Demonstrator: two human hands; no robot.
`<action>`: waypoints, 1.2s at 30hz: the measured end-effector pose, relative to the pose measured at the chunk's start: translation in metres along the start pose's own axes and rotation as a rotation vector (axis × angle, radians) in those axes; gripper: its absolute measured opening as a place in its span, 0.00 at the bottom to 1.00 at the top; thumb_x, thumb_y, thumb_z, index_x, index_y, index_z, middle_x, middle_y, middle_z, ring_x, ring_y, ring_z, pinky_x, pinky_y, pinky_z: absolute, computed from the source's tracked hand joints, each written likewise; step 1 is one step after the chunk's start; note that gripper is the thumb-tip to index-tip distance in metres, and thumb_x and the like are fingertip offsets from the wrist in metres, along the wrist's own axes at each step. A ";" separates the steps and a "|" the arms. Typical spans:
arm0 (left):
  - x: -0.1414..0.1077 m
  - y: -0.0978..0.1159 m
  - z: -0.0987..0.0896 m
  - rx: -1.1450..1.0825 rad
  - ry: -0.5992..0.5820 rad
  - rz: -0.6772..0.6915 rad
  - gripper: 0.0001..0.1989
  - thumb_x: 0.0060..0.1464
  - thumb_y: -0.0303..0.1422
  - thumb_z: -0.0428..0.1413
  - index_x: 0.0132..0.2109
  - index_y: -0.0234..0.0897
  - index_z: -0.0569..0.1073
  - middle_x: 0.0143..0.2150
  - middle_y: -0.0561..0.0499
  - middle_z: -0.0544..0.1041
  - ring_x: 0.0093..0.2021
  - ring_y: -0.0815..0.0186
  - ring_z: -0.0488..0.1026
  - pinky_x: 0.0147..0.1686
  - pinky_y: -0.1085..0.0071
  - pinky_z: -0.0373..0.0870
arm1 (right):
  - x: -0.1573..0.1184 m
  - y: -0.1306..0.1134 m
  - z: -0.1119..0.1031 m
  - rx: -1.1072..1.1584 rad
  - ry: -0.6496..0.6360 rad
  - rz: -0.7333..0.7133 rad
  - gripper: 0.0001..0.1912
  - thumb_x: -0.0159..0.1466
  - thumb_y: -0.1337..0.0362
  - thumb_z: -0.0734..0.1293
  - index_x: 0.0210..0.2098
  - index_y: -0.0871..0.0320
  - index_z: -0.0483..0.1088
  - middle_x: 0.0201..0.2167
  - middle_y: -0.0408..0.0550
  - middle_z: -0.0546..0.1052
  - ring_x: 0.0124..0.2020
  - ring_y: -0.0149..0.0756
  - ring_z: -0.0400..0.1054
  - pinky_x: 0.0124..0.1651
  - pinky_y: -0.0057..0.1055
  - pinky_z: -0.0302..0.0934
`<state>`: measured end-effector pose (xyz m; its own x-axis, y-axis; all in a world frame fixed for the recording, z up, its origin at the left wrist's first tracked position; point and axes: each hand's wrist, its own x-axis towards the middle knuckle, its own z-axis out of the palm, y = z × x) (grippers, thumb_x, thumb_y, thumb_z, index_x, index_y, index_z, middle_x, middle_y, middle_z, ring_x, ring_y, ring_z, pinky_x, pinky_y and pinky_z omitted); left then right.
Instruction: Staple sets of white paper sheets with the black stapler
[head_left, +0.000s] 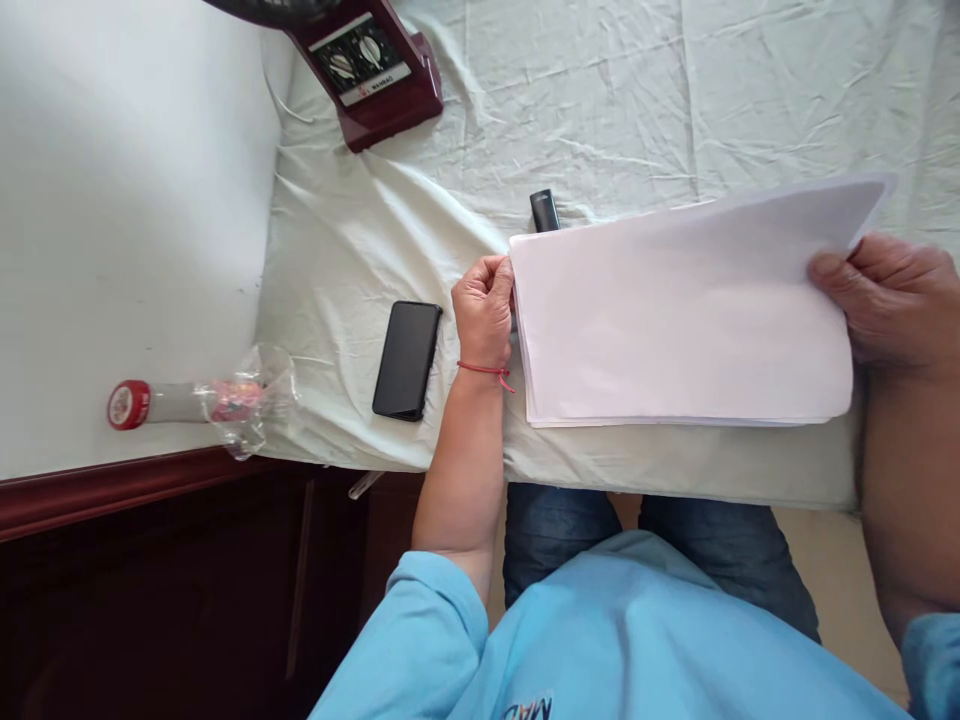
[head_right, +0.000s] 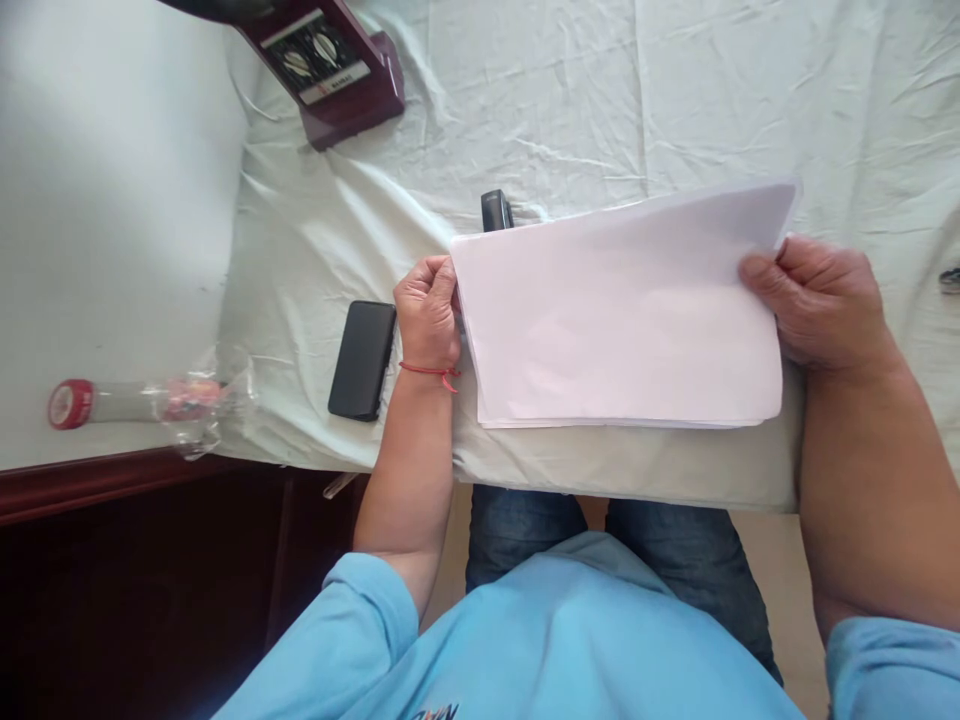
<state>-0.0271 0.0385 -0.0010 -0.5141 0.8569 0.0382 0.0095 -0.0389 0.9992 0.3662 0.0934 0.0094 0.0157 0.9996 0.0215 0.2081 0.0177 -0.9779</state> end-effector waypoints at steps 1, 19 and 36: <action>0.000 -0.001 0.000 -0.011 -0.001 -0.002 0.21 0.59 0.52 0.69 0.33 0.41 0.76 0.23 0.58 0.70 0.25 0.73 0.68 0.24 0.75 0.62 | 0.000 -0.002 0.000 -0.006 -0.026 0.017 0.30 0.50 0.39 0.84 0.34 0.59 0.83 0.25 0.46 0.75 0.22 0.27 0.63 0.19 0.25 0.55; -0.014 0.012 0.002 -0.049 -0.211 -0.122 0.23 0.54 0.56 0.70 0.40 0.40 0.81 0.33 0.50 0.84 0.41 0.60 0.85 0.35 0.69 0.79 | -0.006 -0.009 0.017 0.094 -0.022 -0.024 0.32 0.50 0.38 0.84 0.44 0.55 0.84 0.40 0.51 0.84 0.36 0.40 0.78 0.45 0.44 0.79; -0.024 0.024 -0.002 -0.002 -0.095 0.102 0.25 0.49 0.58 0.72 0.38 0.42 0.81 0.38 0.50 0.80 0.50 0.56 0.83 0.44 0.64 0.82 | 0.001 -0.029 0.016 0.043 0.241 -0.392 0.32 0.50 0.33 0.81 0.37 0.52 0.80 0.50 0.52 0.83 0.65 0.58 0.74 0.58 0.58 0.75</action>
<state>-0.0169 0.0161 0.0222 -0.4274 0.8930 0.1410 0.0558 -0.1296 0.9900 0.3443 0.0942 0.0346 0.1718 0.8843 0.4341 0.2035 0.3993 -0.8940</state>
